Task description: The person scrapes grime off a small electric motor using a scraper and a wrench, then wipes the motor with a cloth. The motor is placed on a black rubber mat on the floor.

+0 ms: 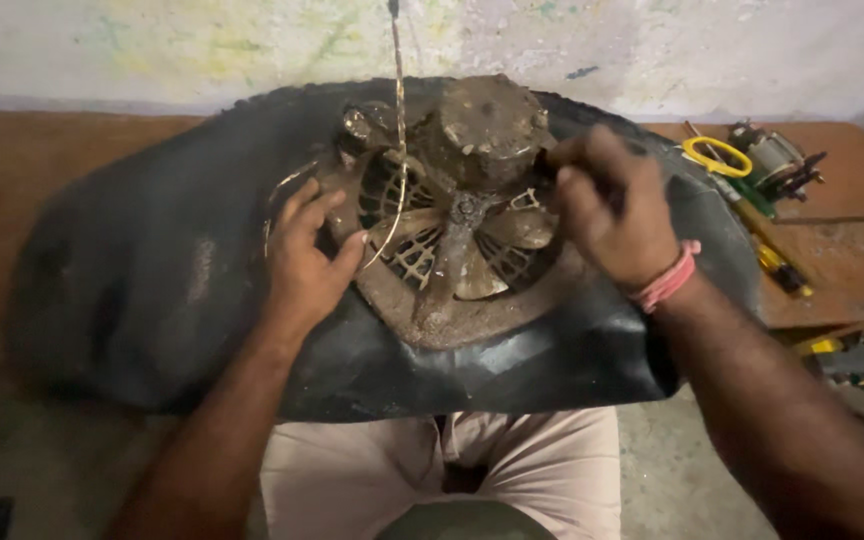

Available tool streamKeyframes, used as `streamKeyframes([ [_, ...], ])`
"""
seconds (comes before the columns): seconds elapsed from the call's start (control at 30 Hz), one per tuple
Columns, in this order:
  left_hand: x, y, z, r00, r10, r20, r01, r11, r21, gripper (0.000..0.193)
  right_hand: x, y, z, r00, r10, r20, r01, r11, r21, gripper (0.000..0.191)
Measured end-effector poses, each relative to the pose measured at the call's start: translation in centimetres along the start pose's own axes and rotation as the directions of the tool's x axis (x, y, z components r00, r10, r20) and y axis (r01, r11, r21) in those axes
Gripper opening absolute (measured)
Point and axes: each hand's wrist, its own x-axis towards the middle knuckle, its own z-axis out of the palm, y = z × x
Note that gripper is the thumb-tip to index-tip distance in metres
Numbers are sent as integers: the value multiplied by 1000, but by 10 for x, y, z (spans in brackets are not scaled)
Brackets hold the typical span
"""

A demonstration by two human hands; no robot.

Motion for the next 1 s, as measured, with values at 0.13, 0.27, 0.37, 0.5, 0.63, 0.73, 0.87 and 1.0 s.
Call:
streamKeyframes([
  [0.13, 4, 4, -1, 1000, 25, -3, -25, 1000, -9, 53, -3, 4, 5, 987, 143, -76, -122, 965, 232, 15],
  [0.27, 4, 3, -2, 999, 35, 10, -35, 999, -18, 53, -13, 2, 5, 976, -210, 49, 215, 963, -162, 19],
  [0.37, 2, 0, -3, 1000, 16, 24, -16, 1000, 4, 54, -12, 0, -8, 937, -256, 237, 333, 862, -382, 22],
  [0.5, 3, -2, -2, 999, 34, 18, -34, 999, 0, 54, -8, 7, -17, 987, -96, 132, 100, 995, -16, 20],
  [0.63, 4, -2, -2, 999, 32, 1, -32, 999, -20, 53, -11, 19, -14, 976, 112, -186, -14, 887, 461, 22],
  [0.73, 3, -1, -1, 1000, 0, 11, 1, 998, -56, 54, -7, 21, -16, 947, 88, -309, -6, 966, 257, 23],
  [0.87, 2, -1, -1, 1000, 16, -9, -16, 999, -31, 54, 0, 18, -7, 985, -18, -174, 36, 995, 97, 24],
  [1.0, 2, -3, -1, 999, 49, -11, -49, 998, -27, 54, -2, 12, 7, 966, -219, -135, 199, 969, -146, 22],
])
